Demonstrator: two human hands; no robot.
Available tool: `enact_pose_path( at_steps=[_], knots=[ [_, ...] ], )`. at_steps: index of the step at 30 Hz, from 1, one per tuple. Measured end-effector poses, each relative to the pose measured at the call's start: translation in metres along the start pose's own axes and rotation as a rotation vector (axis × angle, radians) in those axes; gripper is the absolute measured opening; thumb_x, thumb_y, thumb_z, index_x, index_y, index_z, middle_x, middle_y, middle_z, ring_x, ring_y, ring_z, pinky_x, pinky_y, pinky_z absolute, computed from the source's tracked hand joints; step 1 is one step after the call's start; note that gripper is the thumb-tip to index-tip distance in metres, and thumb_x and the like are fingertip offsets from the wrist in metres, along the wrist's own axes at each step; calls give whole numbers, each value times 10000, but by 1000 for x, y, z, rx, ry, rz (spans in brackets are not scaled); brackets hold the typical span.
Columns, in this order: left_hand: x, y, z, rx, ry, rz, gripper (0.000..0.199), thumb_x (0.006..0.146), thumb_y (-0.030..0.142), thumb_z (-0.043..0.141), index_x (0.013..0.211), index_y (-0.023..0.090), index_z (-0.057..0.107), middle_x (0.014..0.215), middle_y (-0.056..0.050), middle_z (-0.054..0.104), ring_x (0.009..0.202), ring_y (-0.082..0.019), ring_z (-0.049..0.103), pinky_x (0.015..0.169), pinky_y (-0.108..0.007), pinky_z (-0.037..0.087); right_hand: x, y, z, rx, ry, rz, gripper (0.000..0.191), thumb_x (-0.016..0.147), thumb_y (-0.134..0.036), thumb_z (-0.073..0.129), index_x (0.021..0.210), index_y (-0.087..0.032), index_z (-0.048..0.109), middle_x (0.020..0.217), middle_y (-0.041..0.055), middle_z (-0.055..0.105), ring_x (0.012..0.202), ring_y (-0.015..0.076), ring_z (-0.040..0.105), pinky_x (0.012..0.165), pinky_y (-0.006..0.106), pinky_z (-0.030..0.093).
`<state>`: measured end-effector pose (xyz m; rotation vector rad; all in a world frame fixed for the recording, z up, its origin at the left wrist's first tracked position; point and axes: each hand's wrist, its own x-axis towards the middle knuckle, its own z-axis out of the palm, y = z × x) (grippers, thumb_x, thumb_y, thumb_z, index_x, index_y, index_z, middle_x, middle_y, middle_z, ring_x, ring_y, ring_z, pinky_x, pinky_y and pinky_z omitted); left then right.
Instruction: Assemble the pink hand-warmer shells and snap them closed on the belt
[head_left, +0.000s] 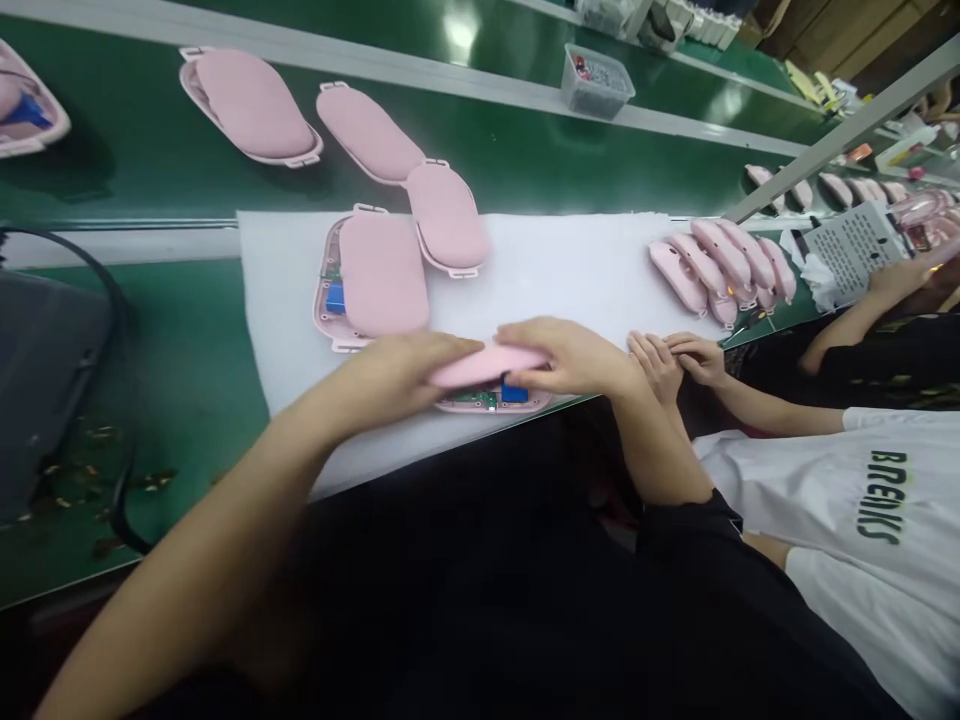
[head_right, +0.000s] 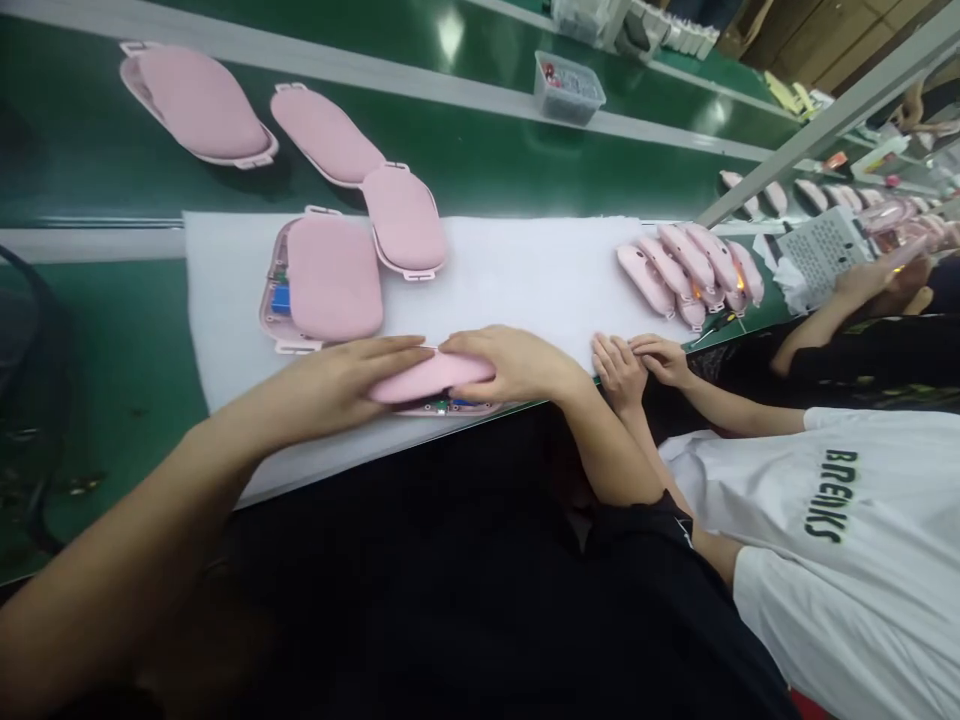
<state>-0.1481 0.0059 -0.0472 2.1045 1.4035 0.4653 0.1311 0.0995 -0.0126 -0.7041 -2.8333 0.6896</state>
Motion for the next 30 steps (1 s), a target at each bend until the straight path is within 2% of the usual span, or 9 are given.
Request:
enact_pose_path(
  at_steps=[3, 5, 9, 12, 16, 20, 24, 27, 30],
  knots=[
    [12, -8, -11, -163, 91, -40, 494, 1044, 518, 485, 1357, 254, 762, 1131, -19, 819, 948, -201, 749, 838, -284, 544, -6, -3, 6, -1, 351, 3, 305, 1043, -436, 661, 1264, -240, 736, 1241, 84, 785, 1146, 273, 726, 1028, 477, 595],
    [16, -11, -15, -176, 137, -67, 518, 1067, 551, 448, 1226, 190, 784, 999, -27, 806, 853, -170, 708, 774, -261, 509, -12, -15, 20, -6, 480, 0, 253, 1072, -403, 621, 1198, -219, 742, 1148, 76, 783, 1069, 238, 720, 975, 425, 595],
    [13, -10, -15, -203, 189, -74, 482, 1062, 534, 470, 940, 145, 726, 832, -8, 737, 745, -121, 606, 710, -244, 458, -5, -44, 47, -190, 316, 69, 273, 1114, -383, 566, 1144, -180, 745, 1020, 71, 759, 928, 203, 675, 834, 346, 542],
    [7, -5, -12, -224, 230, -65, 522, 1057, 557, 435, 839, 143, 665, 766, -4, 680, 704, -111, 568, 664, -276, 405, 12, -56, 49, -323, 178, 181, 262, 1119, -267, 529, 1061, -155, 759, 1023, 106, 753, 927, 227, 660, 810, 360, 511],
    [3, 2, -13, -249, 291, -54, 557, 1058, 569, 383, 767, 151, 610, 697, 0, 586, 677, -118, 558, 665, -339, 334, 27, -59, 34, -82, 52, 196, 195, 1066, -148, 585, 1002, -149, 769, 1040, 94, 756, 970, 210, 682, 883, 337, 537],
    [2, 7, -15, -268, 328, -40, 453, 1038, 468, 443, 704, 179, 543, 655, 10, 553, 635, -111, 489, 635, -307, 326, 31, -57, 31, 321, 37, 247, 127, 1034, -165, 659, 983, -180, 773, 978, 18, 788, 916, 153, 723, 870, 286, 551],
    [4, 5, -16, -290, 341, -55, 390, 1023, 413, 472, 716, 181, 535, 637, 19, 545, 609, -110, 434, 603, -280, 313, 26, -54, 46, 502, 117, 331, 95, 1004, -167, 683, 1040, -197, 765, 971, -11, 818, 856, 134, 759, 836, 271, 579],
    [4, 2, -14, -282, 345, -64, 397, 1036, 404, 471, 710, 180, 509, 638, 16, 539, 604, -109, 430, 592, -278, 291, 21, -53, 55, 443, 191, 296, 139, 1014, -211, 670, 1129, -205, 747, 1072, 12, 825, 913, 142, 775, 879, 280, 609],
    [4, 0, -12, -282, 345, -60, 373, 1044, 392, 476, 746, 176, 542, 657, 16, 547, 612, -109, 447, 598, -271, 295, 19, -52, 57, 245, 191, 220, 161, 1054, -261, 626, 1162, -217, 737, 1099, 30, 824, 942, 154, 763, 907, 294, 608]
  ],
)
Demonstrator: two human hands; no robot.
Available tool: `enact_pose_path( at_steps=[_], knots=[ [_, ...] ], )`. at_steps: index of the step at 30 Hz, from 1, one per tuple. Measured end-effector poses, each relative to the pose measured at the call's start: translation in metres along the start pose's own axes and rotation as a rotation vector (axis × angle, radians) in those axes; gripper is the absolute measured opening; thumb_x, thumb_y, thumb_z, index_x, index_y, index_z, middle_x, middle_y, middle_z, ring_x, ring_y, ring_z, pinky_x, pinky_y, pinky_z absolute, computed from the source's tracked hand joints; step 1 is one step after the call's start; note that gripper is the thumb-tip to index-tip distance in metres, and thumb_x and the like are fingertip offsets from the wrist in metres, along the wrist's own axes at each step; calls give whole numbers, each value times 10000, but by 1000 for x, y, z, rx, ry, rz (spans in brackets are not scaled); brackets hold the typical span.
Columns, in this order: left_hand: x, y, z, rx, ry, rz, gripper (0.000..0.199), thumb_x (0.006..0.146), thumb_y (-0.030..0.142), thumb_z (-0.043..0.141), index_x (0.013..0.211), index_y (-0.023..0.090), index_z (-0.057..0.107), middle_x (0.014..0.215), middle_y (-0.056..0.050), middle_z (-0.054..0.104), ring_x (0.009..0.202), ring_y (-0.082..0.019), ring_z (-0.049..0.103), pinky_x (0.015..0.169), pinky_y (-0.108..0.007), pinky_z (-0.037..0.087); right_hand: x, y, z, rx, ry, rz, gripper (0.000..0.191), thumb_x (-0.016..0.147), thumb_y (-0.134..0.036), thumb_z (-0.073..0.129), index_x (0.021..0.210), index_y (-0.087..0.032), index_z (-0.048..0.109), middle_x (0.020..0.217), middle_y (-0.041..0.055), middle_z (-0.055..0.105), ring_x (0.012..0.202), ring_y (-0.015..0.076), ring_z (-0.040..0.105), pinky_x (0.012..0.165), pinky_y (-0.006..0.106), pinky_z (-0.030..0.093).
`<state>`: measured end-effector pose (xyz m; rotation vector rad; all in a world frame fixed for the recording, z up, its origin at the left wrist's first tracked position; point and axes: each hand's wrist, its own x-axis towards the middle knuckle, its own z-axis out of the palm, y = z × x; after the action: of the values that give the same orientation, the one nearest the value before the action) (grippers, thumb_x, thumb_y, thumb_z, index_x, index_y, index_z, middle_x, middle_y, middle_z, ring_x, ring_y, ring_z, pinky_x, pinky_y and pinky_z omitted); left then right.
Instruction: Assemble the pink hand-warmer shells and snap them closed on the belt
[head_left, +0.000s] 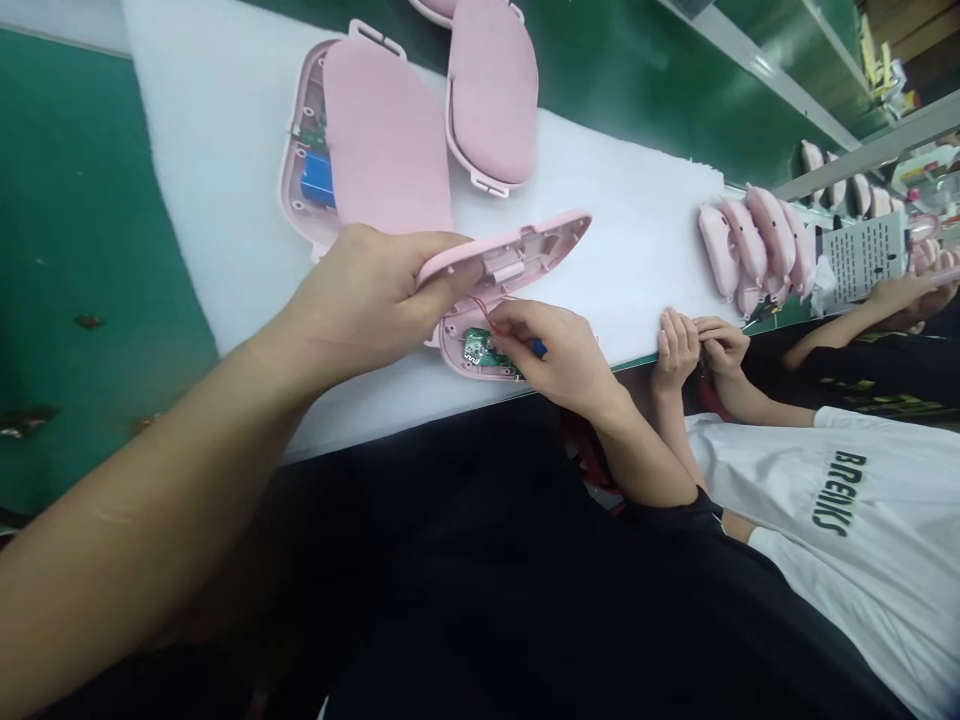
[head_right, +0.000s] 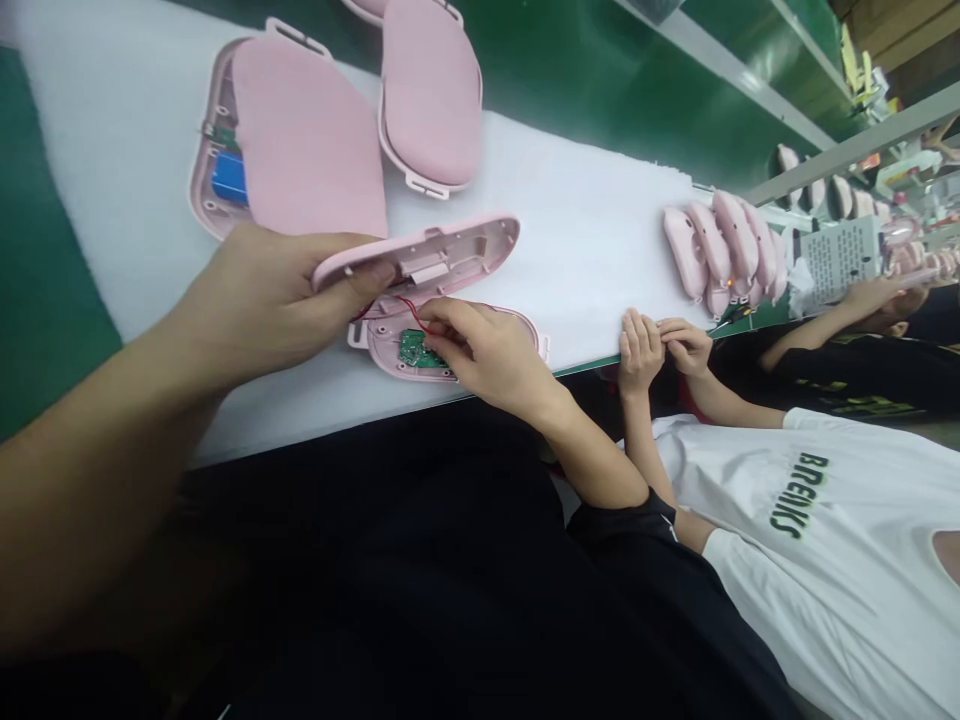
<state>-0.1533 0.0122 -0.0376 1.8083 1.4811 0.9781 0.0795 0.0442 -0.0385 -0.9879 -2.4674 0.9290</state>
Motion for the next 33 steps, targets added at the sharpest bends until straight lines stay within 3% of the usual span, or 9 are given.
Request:
enact_pose_path(
  at_steps=[9, 17, 21, 33],
  knots=[
    [-1, -2, 0, 30, 7, 20, 382, 1028, 404, 461, 723, 179, 504, 643, 10, 506, 608, -114, 405, 616, -283, 266, -1, -1, -5, -135, -24, -163, 160, 1075, -205, 583, 1149, -220, 724, 1091, 33, 807, 994, 160, 753, 924, 289, 601],
    [-2, -2, 1, 6, 3, 25, 413, 1016, 441, 437, 788, 170, 650, 651, 0, 569, 589, -122, 475, 604, -251, 292, 3, -7, -6, -196, -46, -147, 151, 1064, -218, 571, 1125, -229, 709, 1024, 21, 792, 917, 158, 733, 869, 288, 588],
    [-3, -5, 1, -7, -42, -23, 430, 1045, 460, 465, 1040, 184, 795, 809, -24, 714, 704, -161, 593, 654, -257, 350, 3, -4, -8, -183, -16, -129, 126, 1045, -218, 611, 1138, -222, 697, 1025, 20, 792, 886, 151, 724, 847, 274, 576],
    [-4, -7, 3, 58, -44, -26, 376, 1081, 421, 484, 1053, 202, 789, 802, -17, 703, 690, -166, 592, 647, -272, 360, 10, -2, -16, -228, -217, -55, 248, 1112, -288, 540, 1135, -212, 775, 1105, 66, 805, 1010, 202, 742, 928, 327, 570]
  ],
)
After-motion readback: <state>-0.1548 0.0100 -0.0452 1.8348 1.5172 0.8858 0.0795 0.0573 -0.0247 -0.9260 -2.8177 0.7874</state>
